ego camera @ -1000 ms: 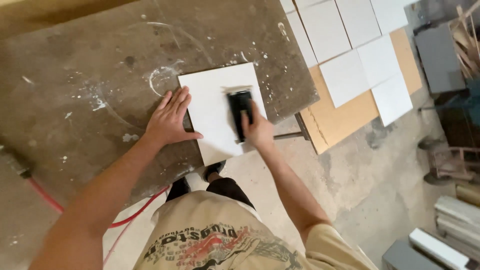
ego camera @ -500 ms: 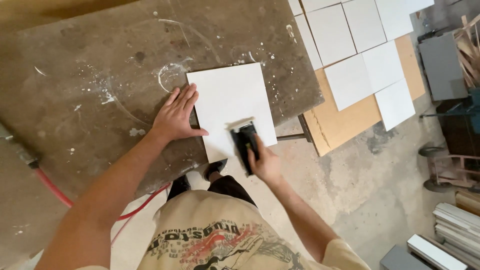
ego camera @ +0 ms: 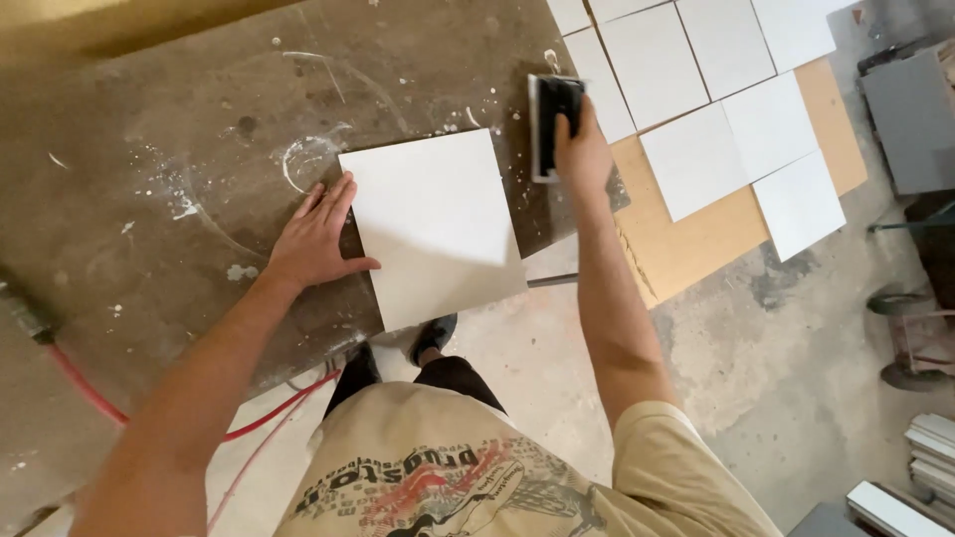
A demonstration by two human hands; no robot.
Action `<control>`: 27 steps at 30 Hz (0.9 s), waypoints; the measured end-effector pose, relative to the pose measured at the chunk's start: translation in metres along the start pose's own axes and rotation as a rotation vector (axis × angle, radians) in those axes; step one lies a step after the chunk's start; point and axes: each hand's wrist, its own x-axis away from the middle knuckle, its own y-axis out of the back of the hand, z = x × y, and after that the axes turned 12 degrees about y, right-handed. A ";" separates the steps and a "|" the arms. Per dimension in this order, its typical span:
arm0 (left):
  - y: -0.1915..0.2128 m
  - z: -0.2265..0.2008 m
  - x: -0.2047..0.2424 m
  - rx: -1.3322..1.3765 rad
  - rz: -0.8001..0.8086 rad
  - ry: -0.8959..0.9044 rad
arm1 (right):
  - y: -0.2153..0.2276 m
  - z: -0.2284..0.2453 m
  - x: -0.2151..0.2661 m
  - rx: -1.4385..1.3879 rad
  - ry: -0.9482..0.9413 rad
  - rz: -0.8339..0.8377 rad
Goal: The person sands the surface of a white rectangular panel using a sanding block, then uses an air blower to remove dust. They place the panel on a table with other panels and repeat the sanding and blowing process on another panel.
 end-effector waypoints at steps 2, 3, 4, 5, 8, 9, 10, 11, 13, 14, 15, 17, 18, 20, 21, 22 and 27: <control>0.005 -0.003 0.000 0.049 0.009 0.060 | 0.002 -0.053 -0.008 0.103 0.045 -0.017; 0.007 -0.004 0.003 0.092 0.034 0.112 | 0.001 -0.081 -0.006 0.204 0.070 -0.030; 0.000 -0.003 0.006 0.091 0.033 0.115 | 0.009 -0.078 0.003 0.201 0.073 -0.029; -0.001 0.002 0.006 0.141 -0.048 0.125 | 0.016 -0.071 0.008 0.201 0.105 -0.016; -0.013 0.060 0.014 0.037 -0.535 0.136 | 0.011 -0.080 0.031 0.084 0.250 -0.177; -0.021 0.087 0.023 -0.111 -0.907 0.129 | 0.003 -0.089 0.046 -0.023 0.342 -0.328; -0.010 0.124 0.045 -0.118 -0.915 0.132 | 0.002 -0.084 0.064 -0.030 0.348 -0.332; -0.001 0.161 0.069 -0.254 -1.011 0.296 | 0.001 -0.080 0.084 -0.077 0.317 -0.403; 0.017 0.220 0.116 -0.394 -1.108 0.456 | -0.006 -0.064 0.133 -0.128 0.286 -0.480; 0.025 0.242 0.140 -0.396 -0.949 0.783 | -0.012 -0.053 0.161 -0.205 0.203 -0.374; 0.032 0.263 0.161 -0.385 -0.763 1.089 | -0.017 -0.044 0.191 -0.278 0.118 -0.269; 0.036 0.280 0.172 -0.136 -0.644 1.119 | -0.020 0.011 0.237 -0.330 -0.027 -0.191; 0.036 0.288 0.177 0.111 -0.512 1.144 | -0.022 0.038 0.260 -0.383 -0.167 -0.102; -0.004 0.344 0.159 0.073 -0.614 0.996 | -0.050 0.070 0.282 -0.550 -0.152 -0.087; -0.025 0.371 0.150 0.038 -0.716 0.855 | -0.064 0.085 0.294 -0.719 -0.128 -0.065; -0.023 0.339 0.154 0.039 -0.712 0.845 | -0.069 0.109 0.303 -0.716 -0.135 -0.074; 0.014 0.110 0.161 0.262 -0.655 0.369 | -0.073 0.220 0.315 -0.759 0.151 0.109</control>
